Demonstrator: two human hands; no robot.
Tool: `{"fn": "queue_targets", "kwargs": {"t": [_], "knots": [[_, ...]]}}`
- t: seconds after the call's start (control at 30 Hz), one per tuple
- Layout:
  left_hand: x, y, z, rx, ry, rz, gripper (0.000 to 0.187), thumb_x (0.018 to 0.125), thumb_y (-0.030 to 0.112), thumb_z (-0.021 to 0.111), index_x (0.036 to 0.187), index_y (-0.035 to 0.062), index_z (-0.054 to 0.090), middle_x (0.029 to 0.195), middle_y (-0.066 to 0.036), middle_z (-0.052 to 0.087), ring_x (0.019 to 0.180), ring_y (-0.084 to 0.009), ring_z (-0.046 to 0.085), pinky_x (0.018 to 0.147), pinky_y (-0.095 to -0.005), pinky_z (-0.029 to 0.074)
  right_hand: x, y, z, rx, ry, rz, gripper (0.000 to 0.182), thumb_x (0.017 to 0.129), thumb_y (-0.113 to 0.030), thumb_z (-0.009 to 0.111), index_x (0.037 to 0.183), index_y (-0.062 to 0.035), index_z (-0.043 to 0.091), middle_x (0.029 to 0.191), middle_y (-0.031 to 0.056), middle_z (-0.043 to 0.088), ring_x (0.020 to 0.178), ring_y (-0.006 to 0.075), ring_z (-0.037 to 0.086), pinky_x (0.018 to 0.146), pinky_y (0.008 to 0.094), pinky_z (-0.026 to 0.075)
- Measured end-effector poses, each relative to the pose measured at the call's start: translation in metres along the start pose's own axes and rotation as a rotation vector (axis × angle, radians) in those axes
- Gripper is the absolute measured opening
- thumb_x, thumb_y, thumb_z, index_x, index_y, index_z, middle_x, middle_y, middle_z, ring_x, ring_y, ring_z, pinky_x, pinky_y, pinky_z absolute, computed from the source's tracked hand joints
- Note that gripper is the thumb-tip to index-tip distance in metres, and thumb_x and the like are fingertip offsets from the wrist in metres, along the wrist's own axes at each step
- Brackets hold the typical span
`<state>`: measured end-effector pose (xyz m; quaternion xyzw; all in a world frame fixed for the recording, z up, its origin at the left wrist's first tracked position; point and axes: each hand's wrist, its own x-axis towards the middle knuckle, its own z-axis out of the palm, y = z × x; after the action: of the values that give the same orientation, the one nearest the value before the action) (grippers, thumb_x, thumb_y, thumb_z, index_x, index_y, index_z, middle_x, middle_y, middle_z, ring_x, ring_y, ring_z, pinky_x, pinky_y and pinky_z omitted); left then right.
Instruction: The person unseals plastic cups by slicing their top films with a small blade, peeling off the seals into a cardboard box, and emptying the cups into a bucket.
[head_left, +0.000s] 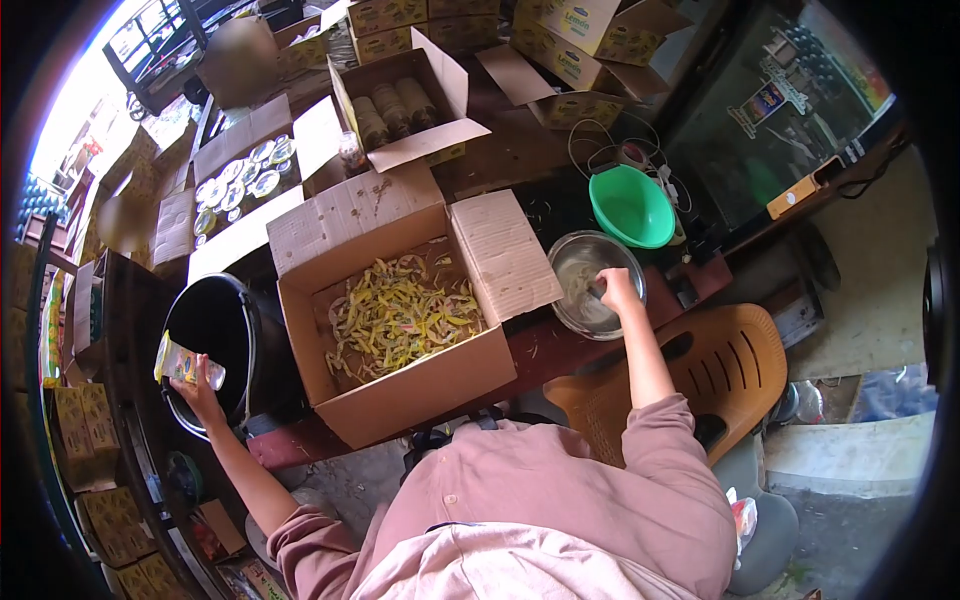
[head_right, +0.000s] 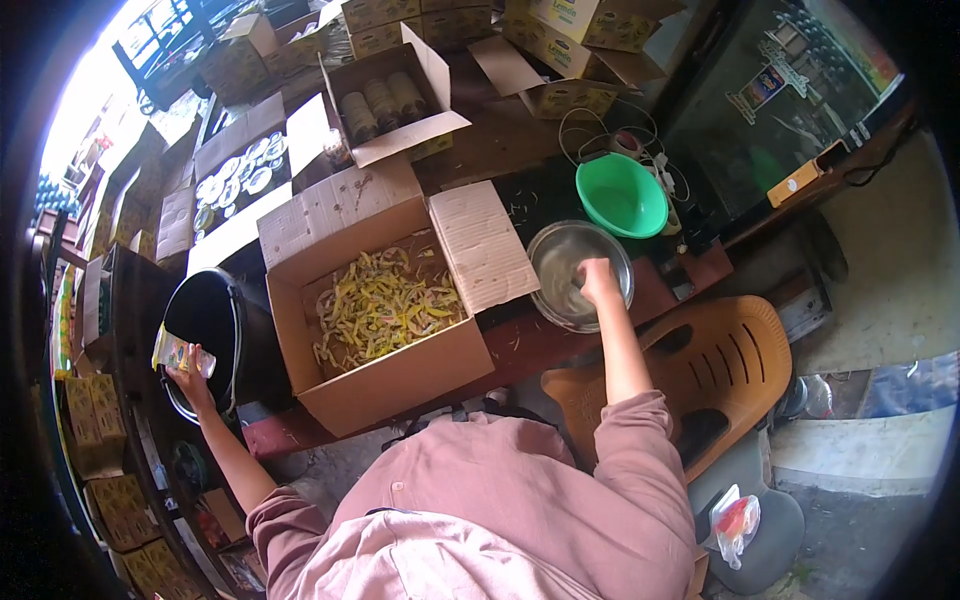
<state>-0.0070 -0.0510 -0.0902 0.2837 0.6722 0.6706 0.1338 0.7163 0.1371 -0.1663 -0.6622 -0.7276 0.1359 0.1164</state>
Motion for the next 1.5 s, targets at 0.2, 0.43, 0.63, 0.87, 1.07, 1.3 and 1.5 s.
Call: {"fn": "queue_targets", "kwargs": {"t": [0.2,0.43,0.63,0.87,1.07,1.3,1.5], "knots": [[-0.007,0.010,0.004,-0.116,0.083,-0.047,0.056,0.082,0.007,0.058,0.127,0.0060,0.026,0.112,-0.016,0.053,0.098,-0.0248,0.059,0.089,-0.0361,0.044,-0.032,-0.071,-0.076,0.075,0.143,0.228,0.038,0.061,0.011,0.055,0.095,-0.0049,0.062,0.071,0.0145,0.062,0.074,0.0307,0.062,0.066,0.0376,0.049],[-0.017,0.016,0.010,-0.215,0.072,0.005,0.066,0.079,0.004,0.060,0.131,0.0068,0.019,0.112,-0.020,0.051,0.094,-0.0255,0.059,0.087,-0.0341,0.047,-0.041,-0.083,-0.044,0.179,0.391,0.252,0.058,0.064,0.013,0.053,0.119,-0.0048,0.049,0.100,0.0207,0.056,0.092,0.0369,0.056,0.079,0.0404,0.045],[-0.020,0.018,0.015,-0.266,0.027,0.010,0.067,0.078,0.004,0.063,0.128,0.0031,0.019,0.107,-0.016,0.052,0.093,-0.0213,0.058,0.083,-0.0304,0.049,-0.029,-0.079,-0.014,0.288,0.587,0.243,0.054,0.062,0.013,0.056,0.113,-0.0036,0.052,0.099,0.0157,0.054,0.086,0.0307,0.058,0.074,0.0354,0.048],[-0.026,0.029,0.022,-0.213,0.000,0.010,0.057,0.080,0.006,0.060,0.124,0.0049,0.025,0.105,-0.015,0.053,0.090,-0.0213,0.059,0.082,-0.0308,0.048,-0.017,-0.042,0.019,-0.077,0.622,0.221,0.043,0.060,0.006,0.064,0.101,-0.0037,0.059,0.099,0.0160,0.054,0.092,0.0325,0.055,0.081,0.0401,0.045],[-0.026,0.042,0.021,-0.303,-0.022,-0.038,0.061,0.082,0.013,0.062,0.127,0.0064,0.021,0.104,-0.014,0.050,0.088,-0.0212,0.058,0.080,-0.0317,0.049,-0.009,-0.073,-0.005,1.565,0.798,0.574,0.048,0.068,0.004,0.072,0.109,0.0002,0.048,0.086,0.0093,0.060,0.075,0.0179,0.059,0.067,0.0266,0.048],[-0.023,0.040,0.019,-0.175,0.018,-0.012,0.059,0.083,0.025,0.062,0.125,0.0016,0.028,0.109,-0.015,0.048,0.097,-0.0221,0.054,0.087,-0.0316,0.042,-0.028,-0.267,-0.042,2.247,0.256,0.298,0.025,0.074,0.007,0.065,0.098,0.0046,0.058,0.106,0.0194,0.058,0.086,0.0174,0.063,0.074,0.0221,0.056],[0.000,0.063,0.001,0.293,-0.184,0.162,0.043,0.082,0.031,0.063,0.107,-0.0032,0.054,0.110,-0.013,0.053,0.101,-0.0187,0.051,0.088,-0.0316,0.038,-0.043,-0.377,-0.047,2.255,-0.311,0.047,0.039,0.074,0.008,0.064,0.111,-0.0016,0.053,0.096,0.0104,0.062,0.087,0.0163,0.062,0.076,0.0221,0.054]]}}
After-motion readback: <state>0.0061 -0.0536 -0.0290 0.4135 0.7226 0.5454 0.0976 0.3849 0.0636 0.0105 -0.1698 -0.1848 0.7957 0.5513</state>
